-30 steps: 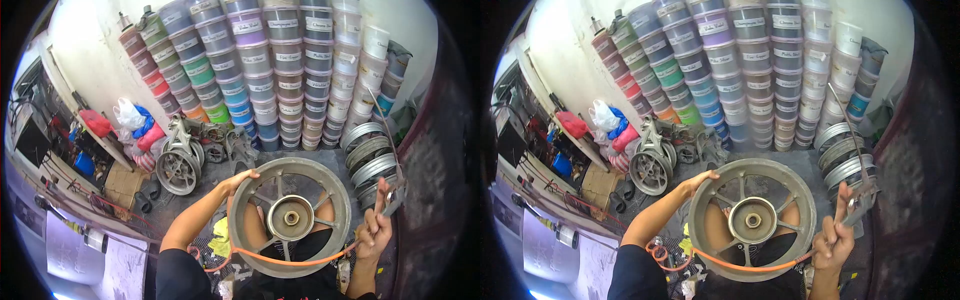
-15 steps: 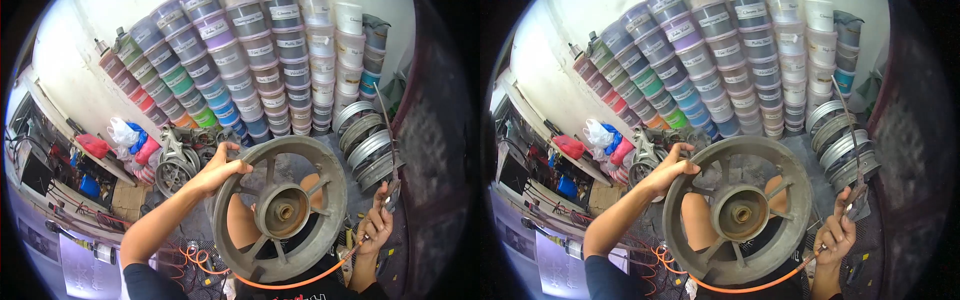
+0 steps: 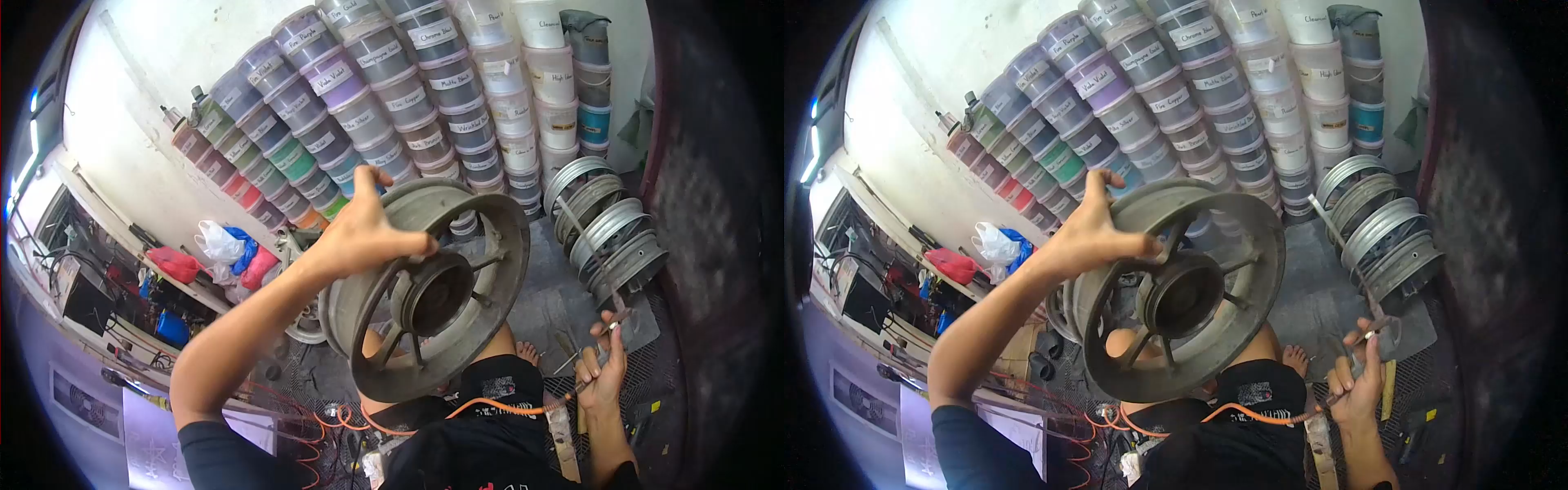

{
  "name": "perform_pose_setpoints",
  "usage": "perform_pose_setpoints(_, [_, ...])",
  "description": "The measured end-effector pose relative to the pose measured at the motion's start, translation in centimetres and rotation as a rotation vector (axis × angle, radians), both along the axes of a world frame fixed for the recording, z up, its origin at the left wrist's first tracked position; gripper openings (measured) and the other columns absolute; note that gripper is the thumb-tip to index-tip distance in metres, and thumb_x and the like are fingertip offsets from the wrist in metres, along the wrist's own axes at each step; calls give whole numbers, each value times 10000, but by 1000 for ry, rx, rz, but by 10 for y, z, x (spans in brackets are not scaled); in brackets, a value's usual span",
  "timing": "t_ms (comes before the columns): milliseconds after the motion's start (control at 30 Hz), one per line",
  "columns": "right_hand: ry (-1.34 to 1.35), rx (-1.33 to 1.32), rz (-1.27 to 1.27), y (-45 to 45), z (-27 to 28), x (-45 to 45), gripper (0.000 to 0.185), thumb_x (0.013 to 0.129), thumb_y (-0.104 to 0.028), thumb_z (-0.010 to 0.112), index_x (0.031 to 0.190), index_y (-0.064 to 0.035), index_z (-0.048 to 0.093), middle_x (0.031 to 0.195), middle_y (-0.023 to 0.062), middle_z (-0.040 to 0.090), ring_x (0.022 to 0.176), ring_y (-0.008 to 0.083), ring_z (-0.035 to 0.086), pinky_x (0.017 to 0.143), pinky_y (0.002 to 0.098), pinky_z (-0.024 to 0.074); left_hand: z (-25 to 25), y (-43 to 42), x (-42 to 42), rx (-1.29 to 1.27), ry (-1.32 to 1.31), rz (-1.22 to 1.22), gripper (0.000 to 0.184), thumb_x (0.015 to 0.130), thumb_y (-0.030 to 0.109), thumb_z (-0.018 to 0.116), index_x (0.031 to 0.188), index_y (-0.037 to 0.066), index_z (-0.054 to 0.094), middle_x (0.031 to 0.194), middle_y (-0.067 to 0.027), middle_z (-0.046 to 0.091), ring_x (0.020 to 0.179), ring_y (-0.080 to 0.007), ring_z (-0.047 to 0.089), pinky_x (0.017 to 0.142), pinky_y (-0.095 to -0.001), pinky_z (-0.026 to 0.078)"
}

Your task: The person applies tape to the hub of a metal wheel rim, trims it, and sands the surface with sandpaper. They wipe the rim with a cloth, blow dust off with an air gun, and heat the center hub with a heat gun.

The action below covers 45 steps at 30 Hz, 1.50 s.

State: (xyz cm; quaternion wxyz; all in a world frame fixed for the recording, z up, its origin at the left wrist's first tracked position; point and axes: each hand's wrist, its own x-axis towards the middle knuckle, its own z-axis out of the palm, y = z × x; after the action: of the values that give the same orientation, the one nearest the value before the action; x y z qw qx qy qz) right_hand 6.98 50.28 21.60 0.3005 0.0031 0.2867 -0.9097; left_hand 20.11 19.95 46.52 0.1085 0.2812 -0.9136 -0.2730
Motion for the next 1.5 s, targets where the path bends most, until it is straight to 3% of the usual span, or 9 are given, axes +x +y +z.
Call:
perform_pose_setpoints(100, [4, 101, 154, 16, -10, 11, 319, 1049, -333, 449, 1208, -63, 508, 965, 38, 567, 413, 54, 368, 322, 215, 339, -6, -9, -28, -71, -162, 51, 943, 672, 382, 832, 1286, -44, 257, 991, -225, 598, 923, -260, 618, 868, -344, 507])
perform_pose_setpoints(267, [103, 302, 318, 8, -13, 36, 247, 1018, -245, 524, 1118, -20, 527, 915, 93, 610, 406, 91, 415, 323, 263, 384, -9, -23, -70, -138, -355, 68, 1099, 709, 621, 713, 1388, -112, 255, 1266, -385, 530, 1223, -423, 546, 1044, -412, 409])
perform_pose_setpoints(400, [121, 356, 321, -19, -21, 30, 260, 1014, -263, 541, 1104, -19, 531, 920, 100, 604, 430, 96, 424, 363, 286, 421, -12, -30, -95, -186, -420, 1, 1140, 717, 681, 662, 1349, -189, 286, 1361, -401, 439, 1274, -419, 505, 1071, -425, 380])
perform_pose_setpoints(467, [102, 353, 289, -29, -19, 30, 280, 1008, -264, 552, 1091, 3, 546, 934, 111, 601, 434, 101, 424, 369, 284, 421, -7, -24, -104, -207, -516, -117, 987, 788, 669, 593, 1381, -84, 354, 1361, -429, 412, 1287, -455, 479, 1084, -435, 368])
perform_pose_setpoints(600, [83, 362, 222, -41, -17, 29, 301, 998, -284, 572, 1083, 5, 560, 914, 118, 613, 430, 102, 416, 377, 293, 412, -45, -92, -127, -405, -621, -473, 450, 968, 561, 333, 1352, 378, 480, 1394, -528, 223, 1350, -575, 321, 1120, -432, 337])
perform_pose_setpoints(700, [64, 361, 212, -49, -17, 29, 295, 1002, -301, 566, 1091, -19, 552, 922, 90, 606, 416, 88, 406, 360, 277, 403, -33, -65, -129, -332, -607, -349, 722, 879, 662, 441, 1483, 273, 364, 1479, -486, 88, 1424, -520, 227, 1155, -420, 280])
perform_pose_setpoints(833, [13, 277, 221, -53, -30, 30, 301, 1004, -318, 564, 1103, -34, 551, 933, 73, 605, 403, 72, 390, 349, 251, 384, -8, -28, -119, -115, -562, -101, 1322, 698, 749, 599, 1488, -162, 57, 1537, -393, 158, 1446, -428, 262, 1164, -425, 248])
perform_pose_setpoints(1133, [-135, -15, 390, -50, -53, 15, 289, 1020, -314, 525, 1112, -41, 554, 930, 83, 627, 388, 58, 390, 313, 218, 381, -24, -45, -127, -123, -466, -109, 1254, 711, 659, 655, 1444, -215, 134, 1463, -382, 347, 1390, -430, 367, 1121, -432, 312])
perform_pose_setpoints(1500, [-34, 137, 746, -27, -59, -40, 272, 993, -264, 562, 1094, -11, 564, 907, 120, 646, 377, 62, 368, 308, 236, 329, -28, -51, -126, -80, -422, -123, 1259, 694, 646, 674, 1446, -203, 128, 1447, -384, 357, 1358, -439, 396, 1112, -445, 324])
